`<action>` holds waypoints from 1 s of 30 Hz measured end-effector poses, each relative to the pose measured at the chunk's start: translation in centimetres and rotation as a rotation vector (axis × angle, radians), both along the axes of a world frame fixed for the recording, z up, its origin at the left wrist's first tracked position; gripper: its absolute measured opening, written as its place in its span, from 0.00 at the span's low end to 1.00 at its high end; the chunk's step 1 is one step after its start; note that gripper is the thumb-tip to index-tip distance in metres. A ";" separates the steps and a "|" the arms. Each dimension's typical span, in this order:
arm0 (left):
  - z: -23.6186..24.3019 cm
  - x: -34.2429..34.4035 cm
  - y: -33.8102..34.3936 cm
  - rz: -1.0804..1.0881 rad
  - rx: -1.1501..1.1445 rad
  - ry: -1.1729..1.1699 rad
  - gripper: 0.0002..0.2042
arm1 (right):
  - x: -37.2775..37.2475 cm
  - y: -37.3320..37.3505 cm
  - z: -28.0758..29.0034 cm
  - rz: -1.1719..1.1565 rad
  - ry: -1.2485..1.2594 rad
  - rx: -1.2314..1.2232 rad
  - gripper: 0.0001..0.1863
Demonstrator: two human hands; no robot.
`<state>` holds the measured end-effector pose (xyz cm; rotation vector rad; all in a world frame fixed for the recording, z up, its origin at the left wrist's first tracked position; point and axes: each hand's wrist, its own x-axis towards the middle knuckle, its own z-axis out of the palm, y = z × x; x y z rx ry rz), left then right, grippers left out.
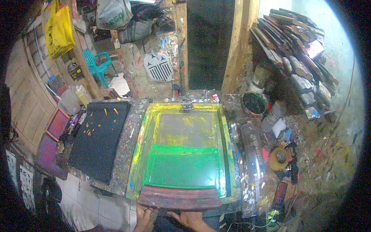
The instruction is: The person uses a squeegee to pull green ink across a screen printing frame, then lifts the frame to reveal printed fabric. This process is repeated multiple times.
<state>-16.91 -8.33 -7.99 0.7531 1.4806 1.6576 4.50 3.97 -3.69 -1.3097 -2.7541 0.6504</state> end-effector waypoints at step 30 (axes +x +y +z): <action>16.4 -3.6 1.4 -0.616 -0.638 0.917 0.18 | 8.0 6.4 12.6 0.255 0.123 0.301 0.27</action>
